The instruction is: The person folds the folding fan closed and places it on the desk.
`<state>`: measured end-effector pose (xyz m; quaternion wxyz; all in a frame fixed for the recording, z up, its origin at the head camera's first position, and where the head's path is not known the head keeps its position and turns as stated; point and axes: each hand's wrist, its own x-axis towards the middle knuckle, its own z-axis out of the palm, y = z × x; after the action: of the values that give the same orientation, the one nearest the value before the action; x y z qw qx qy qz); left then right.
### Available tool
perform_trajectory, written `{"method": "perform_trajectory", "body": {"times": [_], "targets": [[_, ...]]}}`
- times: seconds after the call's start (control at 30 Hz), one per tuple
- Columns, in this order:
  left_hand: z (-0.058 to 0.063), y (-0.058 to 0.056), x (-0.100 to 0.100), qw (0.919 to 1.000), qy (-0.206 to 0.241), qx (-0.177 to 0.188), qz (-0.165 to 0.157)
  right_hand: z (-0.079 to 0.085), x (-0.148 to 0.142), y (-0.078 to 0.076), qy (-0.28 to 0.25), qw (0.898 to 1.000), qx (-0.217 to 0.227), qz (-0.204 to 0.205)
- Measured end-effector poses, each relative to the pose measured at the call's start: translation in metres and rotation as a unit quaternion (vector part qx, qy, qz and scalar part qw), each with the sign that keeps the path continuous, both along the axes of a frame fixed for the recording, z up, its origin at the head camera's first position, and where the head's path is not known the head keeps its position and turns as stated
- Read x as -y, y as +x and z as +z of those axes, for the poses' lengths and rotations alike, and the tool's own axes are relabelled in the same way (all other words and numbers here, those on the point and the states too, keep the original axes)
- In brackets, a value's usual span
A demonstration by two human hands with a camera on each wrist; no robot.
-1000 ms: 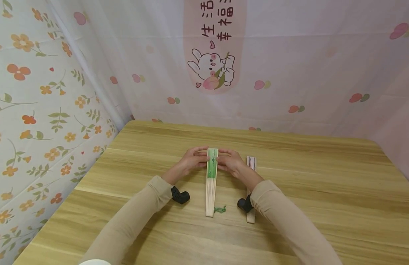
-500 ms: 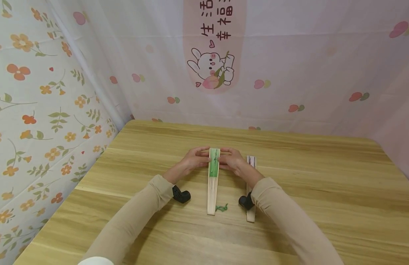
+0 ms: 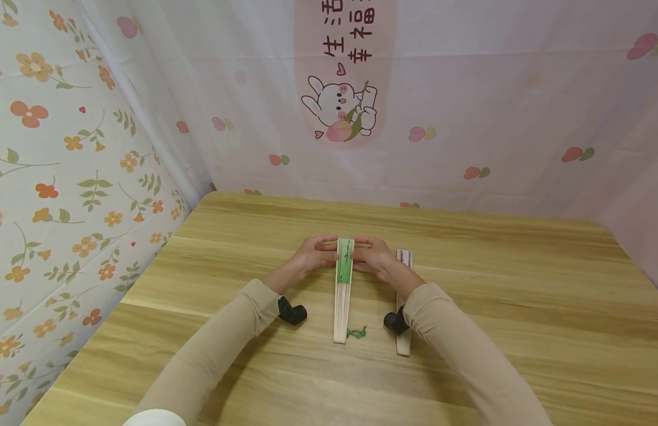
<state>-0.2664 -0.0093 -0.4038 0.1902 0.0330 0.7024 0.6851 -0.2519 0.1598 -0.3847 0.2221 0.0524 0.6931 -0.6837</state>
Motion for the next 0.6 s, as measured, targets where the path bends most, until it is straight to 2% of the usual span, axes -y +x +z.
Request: {"method": "perform_trajectory", "body": {"times": [0.37, 0.6], "targets": [[0.0000, 0.0004, 0.0017, 0.9996, -0.022, -0.018, -0.005, 0.0003, -0.0011, 0.0011, -0.008, 1.000, -0.004, 0.009], [0.0002, 0.0014, 0.0039, 0.9981, -0.051, -0.033, -0.013, 0.0020, -0.0021, 0.0033, -0.015, 1.000, 0.000, 0.017]]}}
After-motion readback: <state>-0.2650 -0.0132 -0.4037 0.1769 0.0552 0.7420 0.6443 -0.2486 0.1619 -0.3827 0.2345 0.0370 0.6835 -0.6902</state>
